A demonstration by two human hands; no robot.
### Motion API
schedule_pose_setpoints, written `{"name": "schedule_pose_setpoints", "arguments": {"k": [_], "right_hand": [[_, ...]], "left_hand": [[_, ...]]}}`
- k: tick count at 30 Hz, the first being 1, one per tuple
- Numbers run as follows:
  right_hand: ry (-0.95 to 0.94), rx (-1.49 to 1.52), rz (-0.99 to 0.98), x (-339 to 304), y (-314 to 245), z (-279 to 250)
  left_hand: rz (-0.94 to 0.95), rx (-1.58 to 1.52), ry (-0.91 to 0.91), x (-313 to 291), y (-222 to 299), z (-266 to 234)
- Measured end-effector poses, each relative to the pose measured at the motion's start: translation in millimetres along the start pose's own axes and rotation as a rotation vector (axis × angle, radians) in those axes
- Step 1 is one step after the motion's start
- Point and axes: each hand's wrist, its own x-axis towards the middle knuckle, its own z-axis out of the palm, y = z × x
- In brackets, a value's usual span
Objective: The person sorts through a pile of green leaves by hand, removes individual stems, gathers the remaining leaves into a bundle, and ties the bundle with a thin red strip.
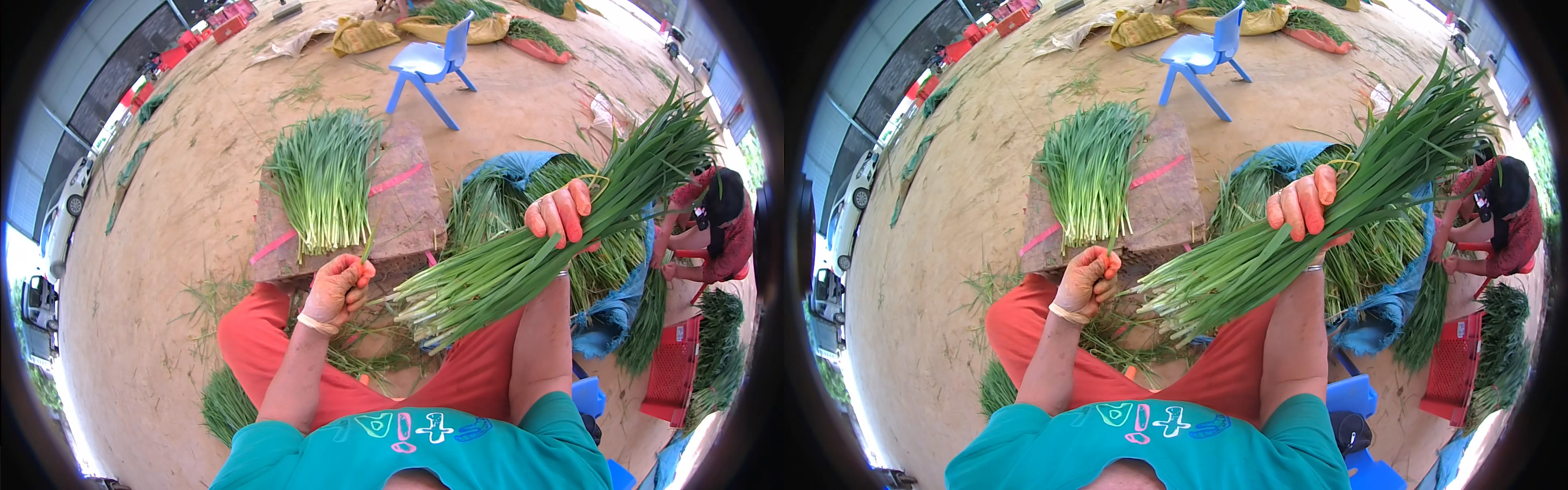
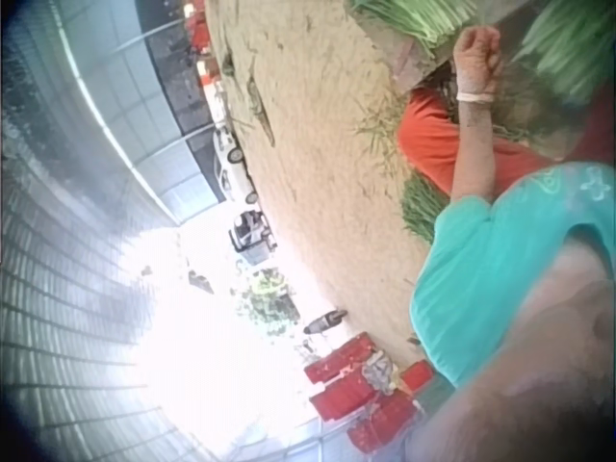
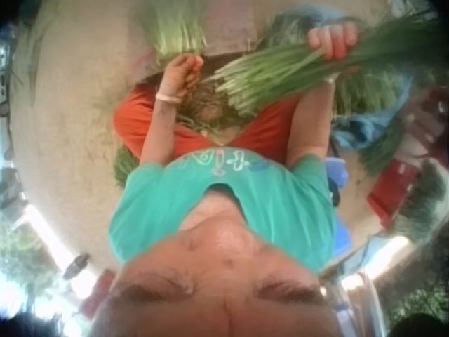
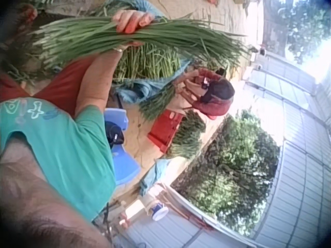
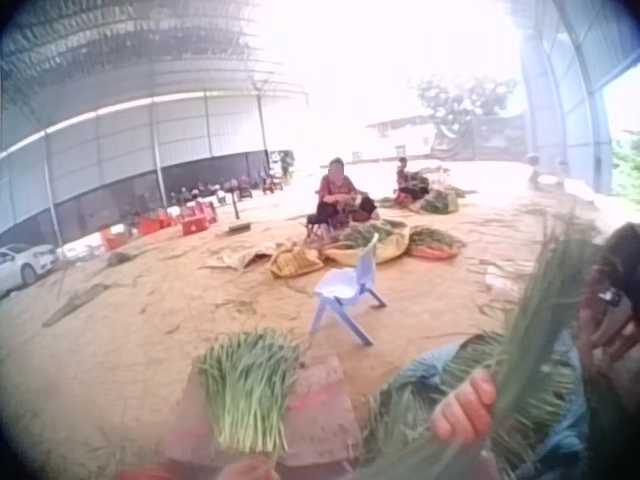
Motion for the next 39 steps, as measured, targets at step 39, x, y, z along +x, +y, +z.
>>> {"name": "schedule_pose_setpoints", "arguments": {"k": [39], "right_hand": [[0.5, -0.241, -0.015, -10, 17, 15]], "left_hand": [[0.736, 1.269, 0.165, -9, -16, 79]]}}
